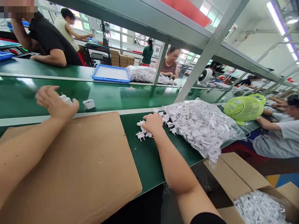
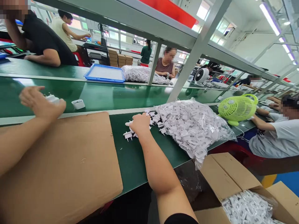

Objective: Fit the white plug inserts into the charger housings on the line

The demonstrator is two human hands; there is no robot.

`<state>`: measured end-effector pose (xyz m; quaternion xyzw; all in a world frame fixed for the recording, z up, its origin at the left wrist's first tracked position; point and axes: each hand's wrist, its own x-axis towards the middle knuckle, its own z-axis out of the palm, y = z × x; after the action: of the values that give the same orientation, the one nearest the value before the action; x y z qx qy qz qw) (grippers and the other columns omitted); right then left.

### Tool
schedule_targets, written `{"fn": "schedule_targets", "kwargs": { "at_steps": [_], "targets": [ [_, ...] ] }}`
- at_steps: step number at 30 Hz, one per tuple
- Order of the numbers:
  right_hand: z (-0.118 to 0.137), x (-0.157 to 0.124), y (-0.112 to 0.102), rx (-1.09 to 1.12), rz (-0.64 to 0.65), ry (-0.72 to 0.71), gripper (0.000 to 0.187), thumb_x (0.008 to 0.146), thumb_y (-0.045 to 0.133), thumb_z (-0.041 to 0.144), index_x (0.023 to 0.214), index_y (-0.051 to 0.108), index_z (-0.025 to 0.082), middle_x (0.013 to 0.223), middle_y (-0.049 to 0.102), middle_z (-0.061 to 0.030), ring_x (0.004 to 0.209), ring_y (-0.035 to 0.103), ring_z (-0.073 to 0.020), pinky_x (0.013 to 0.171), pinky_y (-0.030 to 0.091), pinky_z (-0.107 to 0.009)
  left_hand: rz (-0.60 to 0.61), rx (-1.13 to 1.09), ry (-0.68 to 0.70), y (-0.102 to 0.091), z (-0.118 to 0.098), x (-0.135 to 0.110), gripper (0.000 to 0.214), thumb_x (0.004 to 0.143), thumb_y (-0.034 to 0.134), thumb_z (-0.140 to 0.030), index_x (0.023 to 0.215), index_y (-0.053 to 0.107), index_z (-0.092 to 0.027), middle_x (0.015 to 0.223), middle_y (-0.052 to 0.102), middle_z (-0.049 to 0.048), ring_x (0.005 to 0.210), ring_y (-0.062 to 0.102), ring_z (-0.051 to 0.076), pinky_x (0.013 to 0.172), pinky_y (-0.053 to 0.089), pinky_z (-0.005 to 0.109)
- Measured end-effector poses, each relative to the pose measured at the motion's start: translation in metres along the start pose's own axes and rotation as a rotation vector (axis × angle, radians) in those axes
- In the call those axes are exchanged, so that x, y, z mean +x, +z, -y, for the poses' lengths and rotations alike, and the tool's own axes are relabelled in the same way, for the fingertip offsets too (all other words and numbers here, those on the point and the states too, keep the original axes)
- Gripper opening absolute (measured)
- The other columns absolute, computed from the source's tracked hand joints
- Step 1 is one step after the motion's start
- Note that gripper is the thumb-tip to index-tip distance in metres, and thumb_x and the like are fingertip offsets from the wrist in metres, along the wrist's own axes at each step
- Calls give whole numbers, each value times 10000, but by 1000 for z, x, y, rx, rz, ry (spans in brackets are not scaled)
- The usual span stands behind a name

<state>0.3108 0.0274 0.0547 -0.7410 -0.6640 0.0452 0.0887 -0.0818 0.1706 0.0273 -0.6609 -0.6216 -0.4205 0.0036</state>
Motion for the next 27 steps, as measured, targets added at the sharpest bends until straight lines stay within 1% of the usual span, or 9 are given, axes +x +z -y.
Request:
{"fn": "schedule_targets", "kwargs": {
  "at_steps": [3,5,8,13,15,17,21,24,27],
  "targets": [
    [7,-1,4,-108,17,-36,316,954,681,283,1239,803,218,1255,783,-117,1275,609,-340,1077,400,-476,83,178,83,0,-20,-7,753,898,728,-493,1490,460,-112,1602,427,177,1475,330,465,1219,285,634],
    [9,-2,7,-114,1,-59,411,926,674,198,1329,753,202,1268,767,-129,1264,616,-332,1059,406,-459,266,200,82,-1,-22,-4,705,902,717,-515,1446,538,-104,1449,592,161,1354,450,431,1150,371,577],
    [8,-6,9,-127,-23,-89,458,896,687,151,1350,739,181,1302,720,-164,1235,627,-339,1034,416,-445,376,175,59,-5,-23,2,510,968,628,-493,1303,646,-110,1155,708,94,1089,567,303,962,454,404],
    [5,-7,8,-49,-130,-116,405,931,584,90,1210,826,257,1283,680,-125,1234,616,-306,1076,406,-440,492,36,113,-15,-56,-27,572,1011,578,-589,1398,645,-173,1325,702,66,1079,629,240,844,491,295],
    [4,-5,8,173,-208,-135,366,914,598,85,1144,837,238,1214,703,-106,1199,622,-283,1074,425,-428,601,-54,98,-18,-78,-54,607,963,627,-641,1388,671,-211,1238,748,55,993,671,243,810,520,310],
    [6,-3,11,565,-180,-130,261,881,670,146,1084,822,203,1108,731,-81,1038,654,-238,958,488,-379,671,-169,110,-21,-98,-86,614,920,649,-671,1334,711,-222,1155,775,68,942,696,266,794,548,345],
    [17,-5,18,1286,147,-54,337,735,819,336,1044,775,209,891,727,-21,709,563,-144,623,406,-268,692,-379,227,-19,-117,-140,509,935,661,-657,1230,760,-254,1244,762,92,1089,705,309,916,584,404],
    [28,-11,19,1462,273,-28,408,613,893,344,978,764,216,820,700,-9,652,498,-113,535,272,-231,713,-473,239,-11,-114,-158,547,919,704,-642,1303,725,-253,1281,744,110,1079,710,313,911,603,424],
    [37,-19,18,1480,315,-26,433,597,948,380,937,733,220,792,676,10,605,456,-88,501,237,-217,736,-534,191,-3,-109,-162,619,863,748,-680,1292,723,-236,1236,750,115,1002,717,313,848,605,422]
  ]
}}
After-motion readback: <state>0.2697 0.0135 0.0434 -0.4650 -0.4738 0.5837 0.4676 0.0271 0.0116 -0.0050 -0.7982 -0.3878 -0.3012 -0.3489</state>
